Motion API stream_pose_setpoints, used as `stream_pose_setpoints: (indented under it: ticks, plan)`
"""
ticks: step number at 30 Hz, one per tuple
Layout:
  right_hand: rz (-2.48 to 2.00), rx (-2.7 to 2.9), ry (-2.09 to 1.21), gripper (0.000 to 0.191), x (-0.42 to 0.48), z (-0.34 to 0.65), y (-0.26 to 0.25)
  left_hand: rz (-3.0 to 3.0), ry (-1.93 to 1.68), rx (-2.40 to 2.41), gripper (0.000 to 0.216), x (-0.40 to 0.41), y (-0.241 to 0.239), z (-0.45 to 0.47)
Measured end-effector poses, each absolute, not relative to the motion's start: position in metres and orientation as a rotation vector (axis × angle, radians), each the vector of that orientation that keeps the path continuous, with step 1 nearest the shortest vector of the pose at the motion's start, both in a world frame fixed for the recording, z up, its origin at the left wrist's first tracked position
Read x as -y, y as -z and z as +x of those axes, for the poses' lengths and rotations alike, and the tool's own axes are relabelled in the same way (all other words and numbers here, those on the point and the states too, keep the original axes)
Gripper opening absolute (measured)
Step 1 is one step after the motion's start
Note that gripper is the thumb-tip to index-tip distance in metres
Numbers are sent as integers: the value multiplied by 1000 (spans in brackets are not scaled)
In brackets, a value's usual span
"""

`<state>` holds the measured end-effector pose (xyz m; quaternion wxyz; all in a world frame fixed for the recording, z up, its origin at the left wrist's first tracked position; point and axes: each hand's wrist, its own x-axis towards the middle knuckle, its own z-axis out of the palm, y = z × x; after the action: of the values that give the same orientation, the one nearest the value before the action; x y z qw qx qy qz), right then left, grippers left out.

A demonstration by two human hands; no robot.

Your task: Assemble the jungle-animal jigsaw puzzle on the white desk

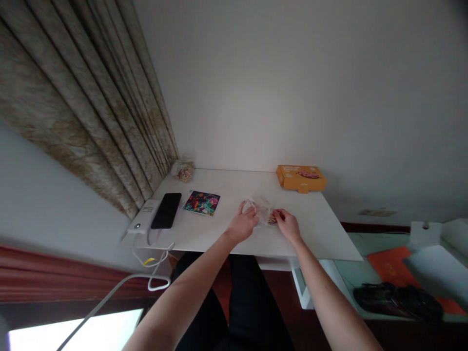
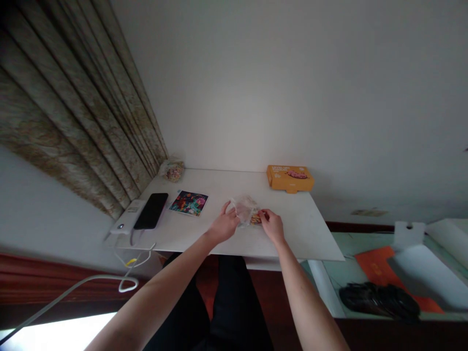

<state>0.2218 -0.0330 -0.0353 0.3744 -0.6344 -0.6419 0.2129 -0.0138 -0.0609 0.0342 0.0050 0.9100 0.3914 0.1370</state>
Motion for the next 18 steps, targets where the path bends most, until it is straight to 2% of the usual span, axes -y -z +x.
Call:
stream_pose_setpoints:
  ticks: [3, 13, 18]
  plan:
    - [-1632, 1636, -550, 46, 34, 222, 34, 2802, -349, -1284, 56, 55, -35, -13]
    - [-1602, 1610, -615, 44, 34, 221, 32, 2778, -380, -1334, 43, 53, -36, -7]
    - [-1623, 1611, -596, 42, 33, 221, 34, 2808, -306, -1411, 28, 50, -35, -9]
